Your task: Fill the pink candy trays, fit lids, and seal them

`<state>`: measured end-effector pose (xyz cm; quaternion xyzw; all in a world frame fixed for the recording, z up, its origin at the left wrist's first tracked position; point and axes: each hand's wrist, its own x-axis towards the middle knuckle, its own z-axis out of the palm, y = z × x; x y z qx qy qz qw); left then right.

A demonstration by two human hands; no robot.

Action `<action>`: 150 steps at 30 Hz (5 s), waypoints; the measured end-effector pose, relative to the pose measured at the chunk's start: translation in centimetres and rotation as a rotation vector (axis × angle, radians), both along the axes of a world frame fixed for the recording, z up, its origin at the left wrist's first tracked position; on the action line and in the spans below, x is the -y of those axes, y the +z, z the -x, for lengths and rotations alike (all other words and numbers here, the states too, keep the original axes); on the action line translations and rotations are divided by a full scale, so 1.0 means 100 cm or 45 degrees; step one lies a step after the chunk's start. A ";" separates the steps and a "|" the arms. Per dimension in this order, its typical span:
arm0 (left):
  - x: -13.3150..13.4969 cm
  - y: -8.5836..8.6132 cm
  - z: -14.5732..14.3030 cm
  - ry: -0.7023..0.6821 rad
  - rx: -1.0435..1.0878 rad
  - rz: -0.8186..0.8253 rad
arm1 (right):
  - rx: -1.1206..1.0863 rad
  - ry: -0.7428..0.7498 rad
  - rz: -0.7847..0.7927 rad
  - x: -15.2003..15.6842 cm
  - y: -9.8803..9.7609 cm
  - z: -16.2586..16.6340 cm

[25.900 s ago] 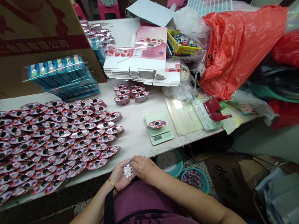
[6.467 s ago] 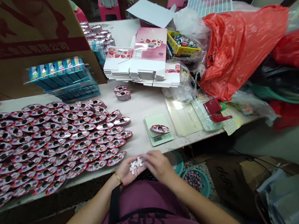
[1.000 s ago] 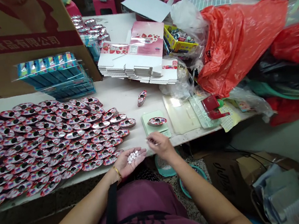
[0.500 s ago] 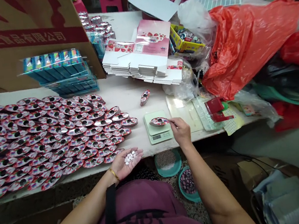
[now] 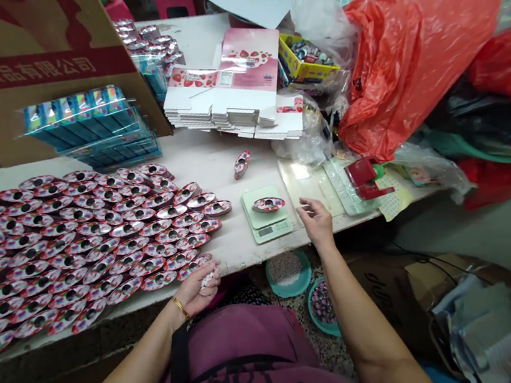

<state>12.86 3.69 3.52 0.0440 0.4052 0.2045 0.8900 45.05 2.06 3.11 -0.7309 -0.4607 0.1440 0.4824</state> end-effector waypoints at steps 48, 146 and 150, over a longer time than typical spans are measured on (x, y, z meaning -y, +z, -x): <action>-0.040 0.025 -0.013 -0.038 -0.190 -0.477 | -1.644 0.225 -0.038 -0.040 0.041 0.167; -0.009 0.014 -0.016 0.316 0.280 0.050 | 0.883 0.992 0.166 -0.002 0.034 0.137; 0.005 -0.002 -0.016 0.300 0.234 0.107 | 0.953 1.121 0.308 0.019 0.032 0.180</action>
